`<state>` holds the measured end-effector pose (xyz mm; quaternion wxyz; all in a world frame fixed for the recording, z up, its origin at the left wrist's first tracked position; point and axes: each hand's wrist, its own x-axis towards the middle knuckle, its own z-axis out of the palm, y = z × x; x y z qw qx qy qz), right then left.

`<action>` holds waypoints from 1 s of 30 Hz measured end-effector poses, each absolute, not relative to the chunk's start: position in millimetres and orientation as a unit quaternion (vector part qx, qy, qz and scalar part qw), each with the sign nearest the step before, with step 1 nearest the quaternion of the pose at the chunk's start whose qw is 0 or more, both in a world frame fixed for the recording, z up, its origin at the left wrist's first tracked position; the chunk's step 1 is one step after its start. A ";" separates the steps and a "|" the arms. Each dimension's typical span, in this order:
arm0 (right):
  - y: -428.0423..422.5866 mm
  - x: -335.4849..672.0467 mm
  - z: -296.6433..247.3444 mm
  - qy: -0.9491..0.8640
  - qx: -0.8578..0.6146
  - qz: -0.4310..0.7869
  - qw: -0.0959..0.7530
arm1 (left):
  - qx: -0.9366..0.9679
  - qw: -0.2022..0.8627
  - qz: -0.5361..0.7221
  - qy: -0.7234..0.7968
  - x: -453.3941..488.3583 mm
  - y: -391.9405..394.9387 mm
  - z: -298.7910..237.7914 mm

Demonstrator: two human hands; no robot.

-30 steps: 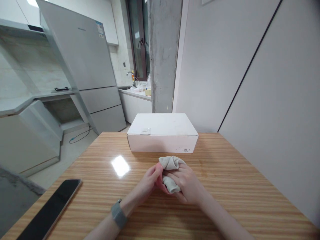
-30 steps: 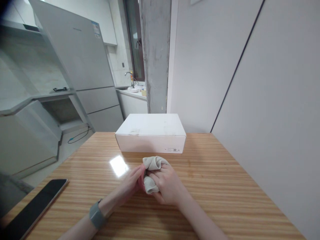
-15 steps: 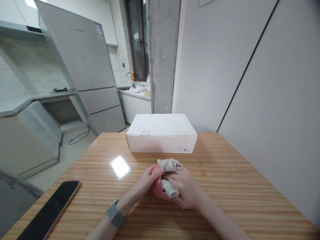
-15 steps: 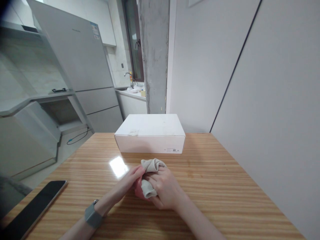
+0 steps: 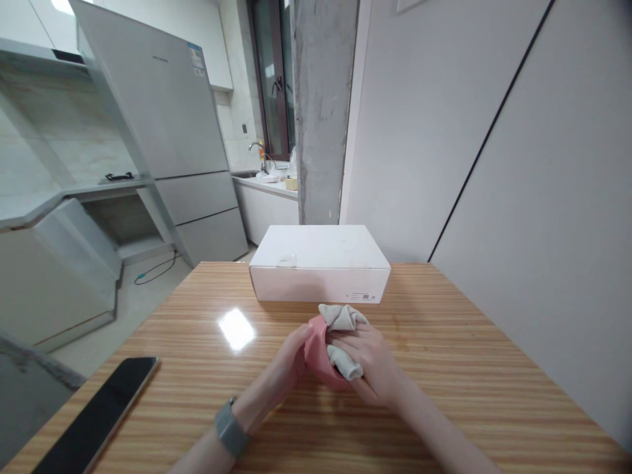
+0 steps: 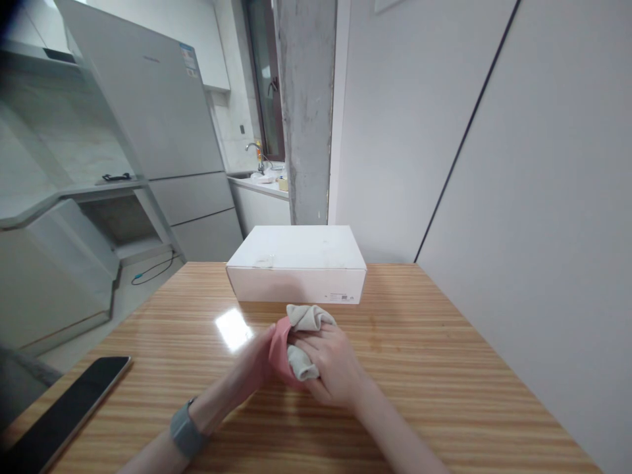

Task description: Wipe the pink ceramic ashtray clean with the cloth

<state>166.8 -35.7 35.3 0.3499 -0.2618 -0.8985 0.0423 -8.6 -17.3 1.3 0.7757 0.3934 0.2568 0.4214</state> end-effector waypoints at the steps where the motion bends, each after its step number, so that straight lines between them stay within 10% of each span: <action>1: -36.4 165.2 34.4 -0.900 -0.257 0.051 0.347 | 0.398 0.767 0.420 0.277 -10.4 -15.0 0.4; 30: -38.3 155.9 29.7 -0.913 -0.260 0.050 0.311 | 0.512 0.627 0.412 0.419 -16.2 -18.9 17.4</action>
